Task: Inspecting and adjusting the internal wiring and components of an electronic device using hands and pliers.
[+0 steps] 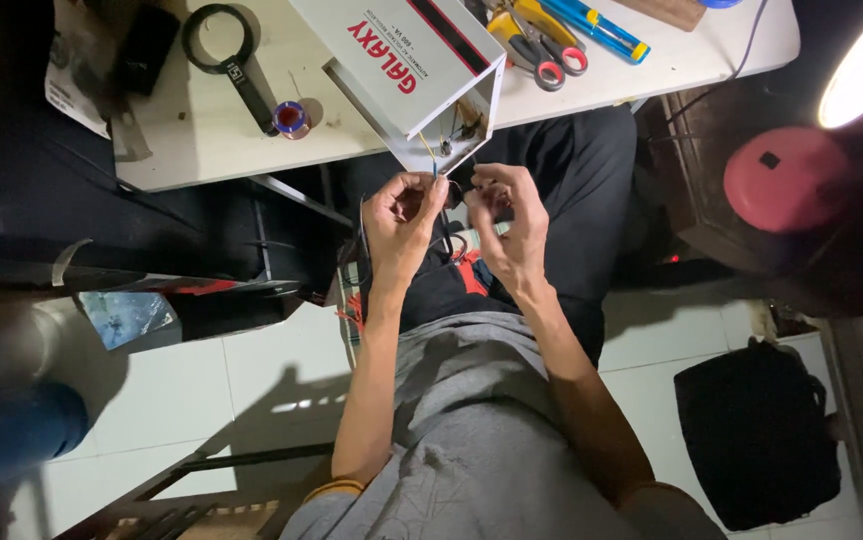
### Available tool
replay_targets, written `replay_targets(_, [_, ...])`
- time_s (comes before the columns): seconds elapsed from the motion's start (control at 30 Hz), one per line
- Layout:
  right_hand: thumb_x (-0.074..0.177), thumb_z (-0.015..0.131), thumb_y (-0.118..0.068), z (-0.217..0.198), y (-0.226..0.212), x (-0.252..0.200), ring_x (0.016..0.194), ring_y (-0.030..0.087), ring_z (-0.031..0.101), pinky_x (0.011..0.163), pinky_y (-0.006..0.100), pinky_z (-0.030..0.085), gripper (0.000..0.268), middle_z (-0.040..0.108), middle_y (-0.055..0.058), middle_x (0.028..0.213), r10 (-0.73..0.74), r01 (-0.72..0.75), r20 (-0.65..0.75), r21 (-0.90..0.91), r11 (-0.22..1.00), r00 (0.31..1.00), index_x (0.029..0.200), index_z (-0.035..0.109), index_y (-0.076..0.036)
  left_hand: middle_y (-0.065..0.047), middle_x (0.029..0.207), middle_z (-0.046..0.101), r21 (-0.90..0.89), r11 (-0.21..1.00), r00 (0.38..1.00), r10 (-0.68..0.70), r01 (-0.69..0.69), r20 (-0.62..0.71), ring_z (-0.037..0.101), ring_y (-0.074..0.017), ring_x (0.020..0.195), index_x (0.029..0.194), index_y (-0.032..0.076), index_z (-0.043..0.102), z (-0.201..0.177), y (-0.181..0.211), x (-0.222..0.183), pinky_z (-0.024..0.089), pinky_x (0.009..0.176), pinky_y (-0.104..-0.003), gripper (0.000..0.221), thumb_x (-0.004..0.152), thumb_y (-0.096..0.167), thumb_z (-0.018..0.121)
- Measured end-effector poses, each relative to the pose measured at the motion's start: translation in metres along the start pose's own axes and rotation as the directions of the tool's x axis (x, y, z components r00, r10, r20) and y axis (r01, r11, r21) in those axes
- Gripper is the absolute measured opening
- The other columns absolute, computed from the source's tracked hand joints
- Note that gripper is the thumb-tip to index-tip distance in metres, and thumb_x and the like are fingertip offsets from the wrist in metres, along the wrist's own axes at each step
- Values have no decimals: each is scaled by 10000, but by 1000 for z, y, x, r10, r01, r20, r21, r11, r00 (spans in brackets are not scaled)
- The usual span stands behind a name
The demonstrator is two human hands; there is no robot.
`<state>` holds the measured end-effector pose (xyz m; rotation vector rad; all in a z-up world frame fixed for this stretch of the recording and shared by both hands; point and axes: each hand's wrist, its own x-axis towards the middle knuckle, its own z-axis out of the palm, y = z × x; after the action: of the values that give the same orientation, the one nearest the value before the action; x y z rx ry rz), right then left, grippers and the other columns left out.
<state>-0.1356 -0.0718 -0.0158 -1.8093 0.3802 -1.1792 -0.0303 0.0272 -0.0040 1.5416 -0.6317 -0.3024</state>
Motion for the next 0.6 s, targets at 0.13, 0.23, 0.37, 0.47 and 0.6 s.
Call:
replay_targets(0.13, [873,796,22,2,5,2,813,258,702,715,391,565,394,671,125,1068,-121,127,47,-150,981,992,1245,681,-30,-88,721,722,5,1000,1000,-23,23,-7,696,-100,740,866,76,755,-1,4,1,573,677,-275,143,935,196,787])
replay_targets(0.23, [892,799,-22,3,7,6,795,271,705,719,358,553,247,695,100,991,-253,273,104,-309,911,962,1131,773,-80,-102,723,728,15,999,999,-32,32,-13,693,-113,721,860,69,753,-1,8,2,575,665,-289,167,940,213,787])
replay_targets(0.37, [988,708,-70,7,8,3,723,200,686,664,312,544,38,673,75,848,99,-100,42,12,995,994,997,740,-51,-93,726,735,9,997,997,-71,71,-10,691,-107,720,863,82,760,-1,8,1,576,665,-279,158,934,220,790])
replay_targets(0.47, [1014,621,-107,12,23,-7,676,183,667,612,289,503,124,606,83,771,556,-567,178,466,679,812,929,665,-27,-112,737,737,-26,995,995,-95,94,-7,687,-109,728,881,63,755,-2,10,2,572,665,-274,170,945,217,786])
replay_targets(0.6, [1028,597,-124,12,2,-2,674,167,656,634,252,483,174,619,87,747,603,-582,128,475,660,788,898,665,-30,-121,753,748,-72,989,992,-127,125,-19,699,-112,763,908,51,760,-3,13,4,583,680,-283,181,942,227,787])
